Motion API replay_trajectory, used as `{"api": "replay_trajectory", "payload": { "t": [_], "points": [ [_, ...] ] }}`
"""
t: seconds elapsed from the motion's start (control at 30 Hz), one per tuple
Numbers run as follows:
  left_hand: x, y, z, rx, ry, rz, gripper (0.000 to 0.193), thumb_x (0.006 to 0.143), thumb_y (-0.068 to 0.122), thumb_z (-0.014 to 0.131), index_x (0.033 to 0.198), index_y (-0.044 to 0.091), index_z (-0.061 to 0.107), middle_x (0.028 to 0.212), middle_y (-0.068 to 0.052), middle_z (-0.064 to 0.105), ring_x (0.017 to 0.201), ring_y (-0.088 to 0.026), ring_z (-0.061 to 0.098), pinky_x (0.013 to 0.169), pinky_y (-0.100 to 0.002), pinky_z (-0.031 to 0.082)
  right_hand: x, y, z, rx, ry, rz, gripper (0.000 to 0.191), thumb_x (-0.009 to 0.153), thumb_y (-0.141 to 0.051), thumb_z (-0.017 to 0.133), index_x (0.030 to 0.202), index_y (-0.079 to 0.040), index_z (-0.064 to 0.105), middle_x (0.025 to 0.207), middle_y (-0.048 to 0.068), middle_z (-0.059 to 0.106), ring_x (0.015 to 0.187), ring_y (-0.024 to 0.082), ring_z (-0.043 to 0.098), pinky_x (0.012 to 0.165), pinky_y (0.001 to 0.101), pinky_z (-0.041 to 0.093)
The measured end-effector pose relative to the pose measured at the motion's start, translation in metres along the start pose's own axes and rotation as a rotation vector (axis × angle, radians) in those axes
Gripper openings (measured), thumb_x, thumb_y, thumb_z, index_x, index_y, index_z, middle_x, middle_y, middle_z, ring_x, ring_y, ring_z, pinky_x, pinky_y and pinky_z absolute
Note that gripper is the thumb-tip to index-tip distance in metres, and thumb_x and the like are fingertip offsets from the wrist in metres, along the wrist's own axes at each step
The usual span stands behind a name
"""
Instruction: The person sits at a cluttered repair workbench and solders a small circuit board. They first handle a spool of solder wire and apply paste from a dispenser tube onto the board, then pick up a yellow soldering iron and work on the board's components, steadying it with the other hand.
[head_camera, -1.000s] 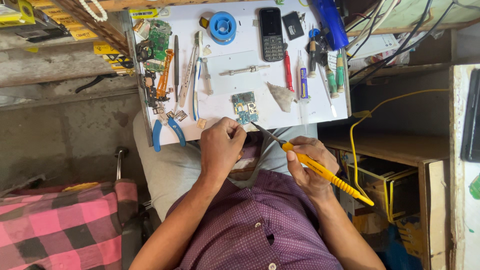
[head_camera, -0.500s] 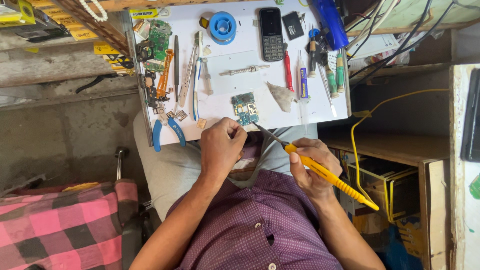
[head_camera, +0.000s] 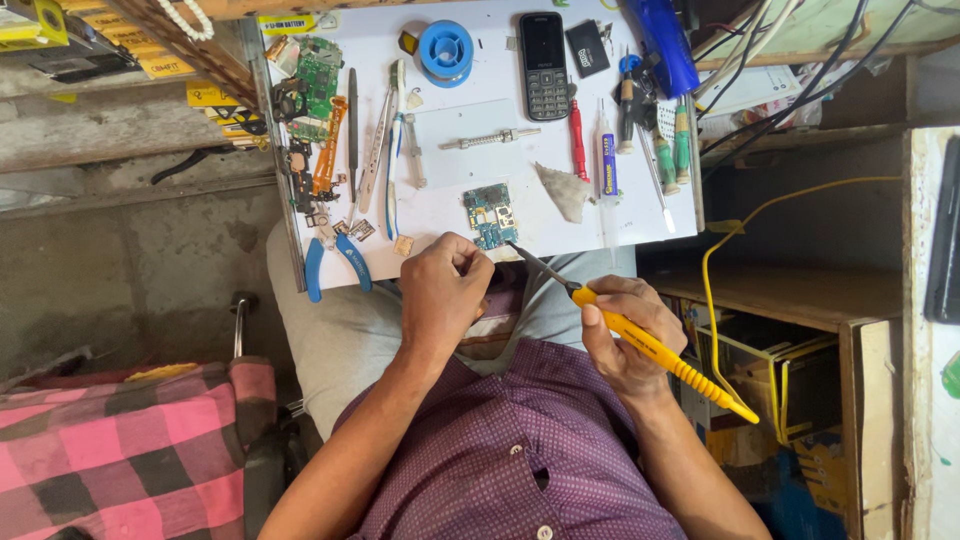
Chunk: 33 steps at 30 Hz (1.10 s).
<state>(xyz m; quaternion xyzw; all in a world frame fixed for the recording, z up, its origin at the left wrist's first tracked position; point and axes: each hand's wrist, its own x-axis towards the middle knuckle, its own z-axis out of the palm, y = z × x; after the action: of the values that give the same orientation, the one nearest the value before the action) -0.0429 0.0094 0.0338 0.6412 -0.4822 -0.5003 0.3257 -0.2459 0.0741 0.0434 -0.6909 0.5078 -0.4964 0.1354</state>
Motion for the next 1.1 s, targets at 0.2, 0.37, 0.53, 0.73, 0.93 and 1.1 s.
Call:
{"api": "replay_trajectory", "payload": {
  "t": [0.2, 0.37, 0.53, 0.73, 0.93, 1.1],
  "points": [
    [0.000, 0.000, -0.001, -0.008, 0.000, 0.006, 0.012, 0.087, 0.009, 0.069, 0.081, -0.002, 0.069, 0.064, -0.005, 0.072, 0.046, -0.011, 0.070, 0.041, -0.025, 0.052, -0.001, 0.002, 0.001, 0.031, -0.018, 0.020, 0.022, 0.096, -0.008, 0.075, 0.107, -0.003, 0.056, 0.098, 0.020, 0.072, 0.087, 0.026, 0.076, 0.075, 0.0302, 0.061],
    [-0.001, 0.001, -0.001, -0.012, -0.004, -0.008, 0.012, 0.087, 0.009, 0.069, 0.081, -0.001, 0.069, 0.063, -0.005, 0.072, 0.045, -0.011, 0.069, 0.040, -0.025, 0.051, -0.002, 0.003, 0.002, 0.027, -0.020, 0.017, 0.022, 0.096, -0.008, 0.075, 0.107, -0.003, 0.056, 0.098, 0.020, 0.073, 0.087, 0.026, 0.076, 0.074, 0.0294, 0.061],
    [-0.001, 0.002, -0.001, -0.004, 0.005, 0.005, 0.012, 0.087, 0.009, 0.069, 0.081, -0.001, 0.069, 0.063, -0.005, 0.071, 0.044, -0.012, 0.068, 0.041, -0.026, 0.051, -0.002, 0.004, 0.003, 0.036, -0.026, 0.016, 0.022, 0.097, -0.007, 0.074, 0.108, -0.003, 0.056, 0.098, 0.020, 0.073, 0.086, 0.025, 0.076, 0.075, 0.0296, 0.060],
    [-0.001, 0.002, -0.001, 0.005, -0.003, 0.006, 0.012, 0.087, 0.008, 0.069, 0.080, -0.001, 0.068, 0.062, -0.006, 0.072, 0.044, -0.012, 0.068, 0.040, -0.026, 0.050, 0.004, 0.002, 0.004, 0.006, -0.038, 0.032, 0.020, 0.096, -0.006, 0.073, 0.107, -0.002, 0.057, 0.097, 0.019, 0.072, 0.084, 0.024, 0.075, 0.071, 0.0290, 0.059],
    [-0.001, 0.002, -0.002, 0.008, -0.010, 0.031, 0.012, 0.087, 0.008, 0.069, 0.080, -0.001, 0.067, 0.061, -0.006, 0.071, 0.044, -0.012, 0.069, 0.041, -0.025, 0.050, 0.018, -0.006, 0.005, -0.028, -0.048, 0.053, 0.021, 0.096, -0.004, 0.074, 0.107, -0.001, 0.057, 0.096, 0.017, 0.072, 0.084, 0.023, 0.074, 0.072, 0.0289, 0.057],
    [-0.001, 0.002, -0.001, 0.009, 0.003, 0.040, 0.012, 0.087, 0.007, 0.069, 0.079, -0.001, 0.067, 0.061, -0.006, 0.071, 0.044, -0.012, 0.069, 0.041, -0.025, 0.050, 0.025, -0.012, 0.006, -0.024, -0.069, 0.061, 0.020, 0.096, -0.002, 0.075, 0.107, -0.002, 0.058, 0.096, 0.014, 0.073, 0.084, 0.022, 0.074, 0.075, 0.0291, 0.058]
  ]
}}
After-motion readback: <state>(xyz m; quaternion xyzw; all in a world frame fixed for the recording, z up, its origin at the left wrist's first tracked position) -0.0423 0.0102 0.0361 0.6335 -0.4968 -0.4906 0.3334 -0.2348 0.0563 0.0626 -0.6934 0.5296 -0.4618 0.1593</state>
